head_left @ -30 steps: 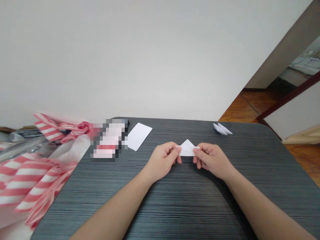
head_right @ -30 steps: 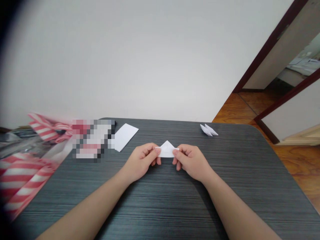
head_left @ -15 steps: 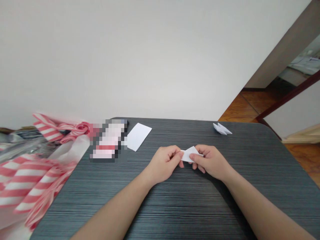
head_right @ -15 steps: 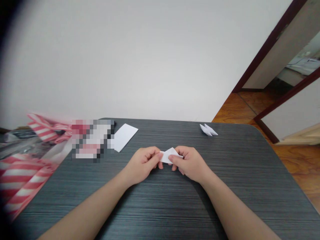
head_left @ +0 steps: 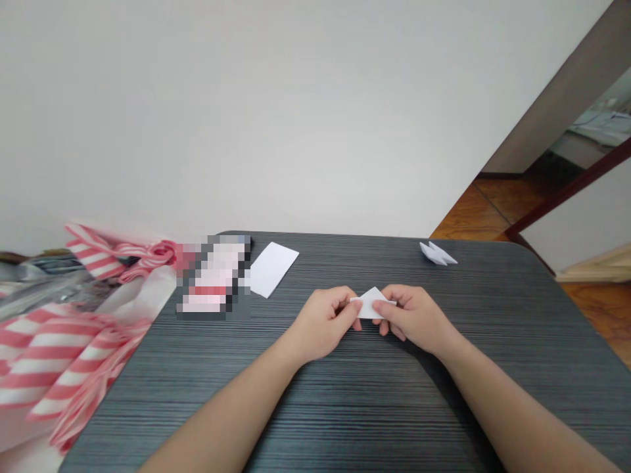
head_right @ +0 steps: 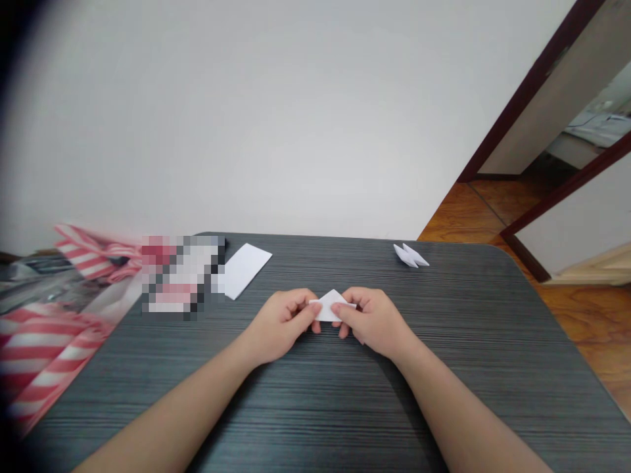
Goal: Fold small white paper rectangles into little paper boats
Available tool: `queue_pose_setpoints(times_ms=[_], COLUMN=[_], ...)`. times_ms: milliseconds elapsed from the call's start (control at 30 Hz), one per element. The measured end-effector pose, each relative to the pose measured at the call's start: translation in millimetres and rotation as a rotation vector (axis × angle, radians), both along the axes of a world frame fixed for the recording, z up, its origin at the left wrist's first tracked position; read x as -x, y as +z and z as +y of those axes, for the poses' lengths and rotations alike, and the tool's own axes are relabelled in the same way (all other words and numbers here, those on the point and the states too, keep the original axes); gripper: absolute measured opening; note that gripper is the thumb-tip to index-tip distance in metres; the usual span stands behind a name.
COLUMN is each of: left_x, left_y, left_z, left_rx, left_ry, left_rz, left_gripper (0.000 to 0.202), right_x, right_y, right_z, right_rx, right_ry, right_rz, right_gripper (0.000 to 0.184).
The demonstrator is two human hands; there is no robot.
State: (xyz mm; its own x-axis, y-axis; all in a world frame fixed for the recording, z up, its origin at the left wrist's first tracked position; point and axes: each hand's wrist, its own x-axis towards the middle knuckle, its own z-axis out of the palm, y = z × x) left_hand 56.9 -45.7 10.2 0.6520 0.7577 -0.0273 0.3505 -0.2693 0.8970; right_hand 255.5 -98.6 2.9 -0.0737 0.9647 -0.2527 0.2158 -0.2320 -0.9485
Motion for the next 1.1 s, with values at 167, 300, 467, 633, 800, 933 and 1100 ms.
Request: queue_pose_setpoints(times_ms=[167, 300, 467, 633, 800, 933, 1100], left_x=[2.1, 1.9, 1.6, 1.9, 1.9, 1.7, 1.9], left_y=[-7.3, -7.4, -6.9, -9.0, -9.5, -8.9, -8.4], left_z=[0.5, 0.3, 0.6, 1.7, 1.6, 1.0, 1.4], left_rx=[0.026, 0.028, 0.051, 0.046, 0.031, 0.025, 0.029], left_ry=[0.047, 0.05, 0.053, 0.062, 0.062, 0.063, 0.061], left_rz=[-0.049, -0.046, -0.038, -0.055, -0.051, -0.046, -0.052], left_gripper=[0.035, 0.035, 0.035, 0.035, 0.035, 0.035, 0.035], right_x=[-3.9, -5.6, -4.8, -5.1, -6.5, -6.0, -5.1], right_y=[-6.0, -7.6, -7.1, -6.6, -6.7, -5.8, -4.9], right_z=[0.6, 0.3, -0.1, 0.1, -0.4, -1.6, -1.1], right_rx=[-0.012, -0.04, -0.064, -0.024, -0.062, -0.083, -0.083], right_ry=[-0.062, -0.055, -0.061, -0.04, -0.006, -0.003, -0.011], right_rz=[0.044, 0.008, -0.004, -0.002, -0.045, -0.052, -0.043], right_gripper=[0.025, 0.027, 0.026, 0.024, 0.024, 0.027, 0.026])
